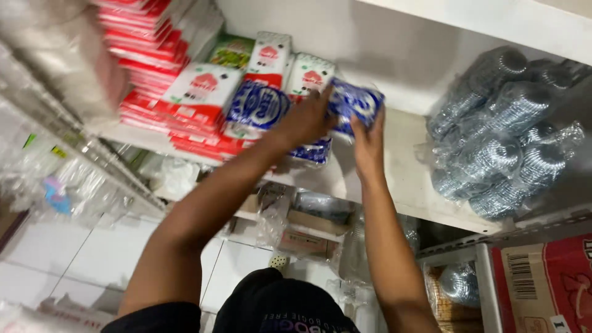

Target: The person picks up packets of plastic bags and places them onto a shelf. They then move several blue Expo-branded packets and small white patterned packets from a large bag onto the shelf.

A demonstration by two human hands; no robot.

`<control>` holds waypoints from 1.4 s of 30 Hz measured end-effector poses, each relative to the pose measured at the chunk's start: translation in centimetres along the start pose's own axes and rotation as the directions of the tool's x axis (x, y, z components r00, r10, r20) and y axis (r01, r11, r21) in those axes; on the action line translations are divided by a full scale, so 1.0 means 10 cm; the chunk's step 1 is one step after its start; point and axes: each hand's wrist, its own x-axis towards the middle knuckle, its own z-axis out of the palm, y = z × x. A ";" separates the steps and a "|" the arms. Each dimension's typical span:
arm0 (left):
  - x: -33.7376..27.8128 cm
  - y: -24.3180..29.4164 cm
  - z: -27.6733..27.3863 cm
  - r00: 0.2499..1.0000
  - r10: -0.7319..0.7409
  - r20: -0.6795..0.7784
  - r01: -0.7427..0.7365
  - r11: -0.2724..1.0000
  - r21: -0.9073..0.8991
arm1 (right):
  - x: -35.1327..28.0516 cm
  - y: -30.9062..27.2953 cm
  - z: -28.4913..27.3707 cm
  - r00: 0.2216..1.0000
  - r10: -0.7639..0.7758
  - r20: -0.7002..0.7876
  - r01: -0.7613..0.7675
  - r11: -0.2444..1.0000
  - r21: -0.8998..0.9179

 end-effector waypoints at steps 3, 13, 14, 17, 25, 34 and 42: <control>0.61 -0.48 -0.11 0.995 -0.090 0.032 0.090 0.996 0.003 | 0.76 0.59 0.15 0.996 0.084 -0.010 -0.084 0.996 -0.026; 1.56 -1.93 0.32 0.994 -0.108 -0.021 0.092 0.717 0.691 | 1.76 1.59 0.69 0.934 0.349 0.082 -0.224 0.748 -0.625; 1.54 -1.90 0.40 0.994 -0.102 -0.037 0.099 0.706 0.702 | 1.74 1.58 0.69 0.919 0.381 0.101 -0.251 0.764 -0.594; 1.34 -1.68 0.36 0.980 -0.198 0.016 0.132 0.711 0.691 | 1.74 1.56 0.53 0.937 0.284 0.202 -0.108 0.789 -0.605; 0.28 -0.34 -0.25 0.983 -0.073 -0.170 0.152 0.839 0.523 | 0.71 0.44 0.23 0.994 0.077 0.077 -0.044 0.931 -0.361; -2.37 0.38 -0.09 0.810 -0.160 -0.564 0.113 0.986 -0.119 | -1.21 0.16 -0.15 0.804 0.349 0.482 -0.402 0.916 0.007; -4.96 1.08 0.72 0.438 -0.877 -0.197 0.738 0.476 -0.478 | -2.96 0.83 0.31 0.235 0.609 0.758 -0.645 0.681 -0.346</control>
